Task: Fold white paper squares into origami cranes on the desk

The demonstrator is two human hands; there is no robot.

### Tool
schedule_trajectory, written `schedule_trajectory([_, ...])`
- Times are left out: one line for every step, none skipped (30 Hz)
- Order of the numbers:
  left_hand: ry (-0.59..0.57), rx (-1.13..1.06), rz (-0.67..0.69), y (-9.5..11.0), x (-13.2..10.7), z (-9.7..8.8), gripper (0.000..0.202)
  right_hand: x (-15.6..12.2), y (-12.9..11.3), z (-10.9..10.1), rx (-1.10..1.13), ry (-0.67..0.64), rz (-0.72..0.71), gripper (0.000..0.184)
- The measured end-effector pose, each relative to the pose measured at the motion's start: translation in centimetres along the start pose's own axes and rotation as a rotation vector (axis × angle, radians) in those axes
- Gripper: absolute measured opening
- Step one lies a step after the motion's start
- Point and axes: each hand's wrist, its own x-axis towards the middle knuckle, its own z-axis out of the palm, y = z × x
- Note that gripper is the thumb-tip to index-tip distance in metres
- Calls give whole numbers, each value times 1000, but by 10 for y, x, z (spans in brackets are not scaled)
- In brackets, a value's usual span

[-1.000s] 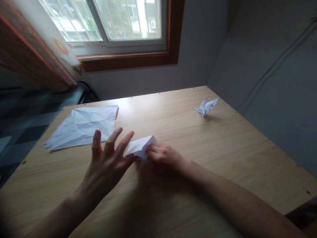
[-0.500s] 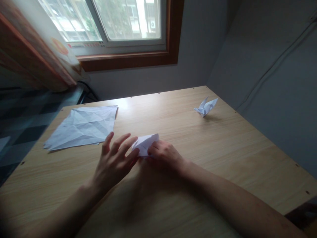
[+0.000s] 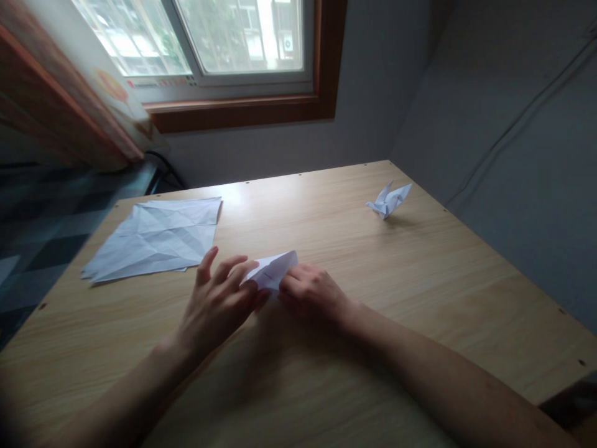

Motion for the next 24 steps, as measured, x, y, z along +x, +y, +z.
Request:
schedule_trajectory([-1, 5, -23, 1, 0, 1, 13, 0, 0, 0, 18, 15, 11, 18])
schedule_trajectory([-5, 10, -49, 1, 0, 2, 13, 0, 0, 1, 34, 26, 18, 15])
schedule_trajectory([-13, 12, -76, 1, 0, 2, 12, 0, 0, 1, 42, 29, 19, 14])
schedule_trajectory([-24, 13, -101, 1, 0, 4, 13, 0, -1, 1, 43, 26, 13, 13])
schedule_trajectory([-35, 9, -123, 1, 0, 5, 17, 0, -1, 1, 38, 17, 3, 14])
schedule_trajectory([-45, 3, -141, 1, -1, 6, 22, 0, -1, 1, 32, 5, -8, 15])
schedule_trajectory([-49, -6, -155, 1, -2, 7, 30, 1, -1, 1, 29, -4, -18, 16])
schedule_trajectory([-46, -14, -170, 0, -3, 9, 39, 1, -1, 0, 31, -9, -24, 16])
schedule_trajectory([-35, -22, -185, -1, -4, 10, 47, 1, -1, 0, 36, -10, -28, 17])
schedule_trajectory([-20, -31, -201, -2, -5, 12, 55, 1, -1, 0, 40, -11, -30, 17])
schedule_trajectory([-1, -41, -218, -3, -6, 13, 63, 1, -1, 0, 44, -12, -33, 17])
schedule_trajectory([18, -53, -234, -4, -7, 15, 70, 1, -1, 0, 45, -14, -36, 17])
schedule_trajectory([33, -67, -247, -5, -7, 17, 76, 1, 0, 0, 45, -16, -39, 17])
schedule_trajectory([42, -83, -261, -7, -8, 19, 81, 1, 0, 1, 44, -18, -41, 18])
schedule_trajectory([39, -97, -280, -8, -9, 20, 86, 1, 0, 1, 43, -21, -42, 18])
schedule_trajectory([26, -109, -303, -9, -10, 22, 89, 1, 1, 1, 43, -25, -44, 18])
schedule_trajectory([4, -118, -329, -10, -11, 24, 89, 1, 1, 1, 44, -27, -45, 18])
schedule_trajectory([-28, -126, -359, -11, -11, 25, 88, 1, 1, 1, 44, -30, -47, 18])
schedule_trajectory([-66, -132, -394, -11, -11, 26, 85, 1, 1, 1, 45, -33, -49, 18])
schedule_trajectory([-105, -138, -430, -11, -11, 27, 81, 1, 2, 1, 44, -38, -51, 18])
schedule_trajectory([-143, -143, -468, -11, -11, 27, 76, 1, 2, 0, 43, -42, -54, 18])
schedule_trajectory([-177, -145, -502, -11, -11, 27, 71, 1, 1, 0, 42, -44, -58, 18])
schedule_trajectory([-206, -144, -529, -10, -10, 27, 65, 1, 1, 0, 39, -45, -63, 18])
schedule_trajectory([-229, -141, -545, -9, -9, 26, 58, 1, 1, 0, 37, -45, -69, 17])
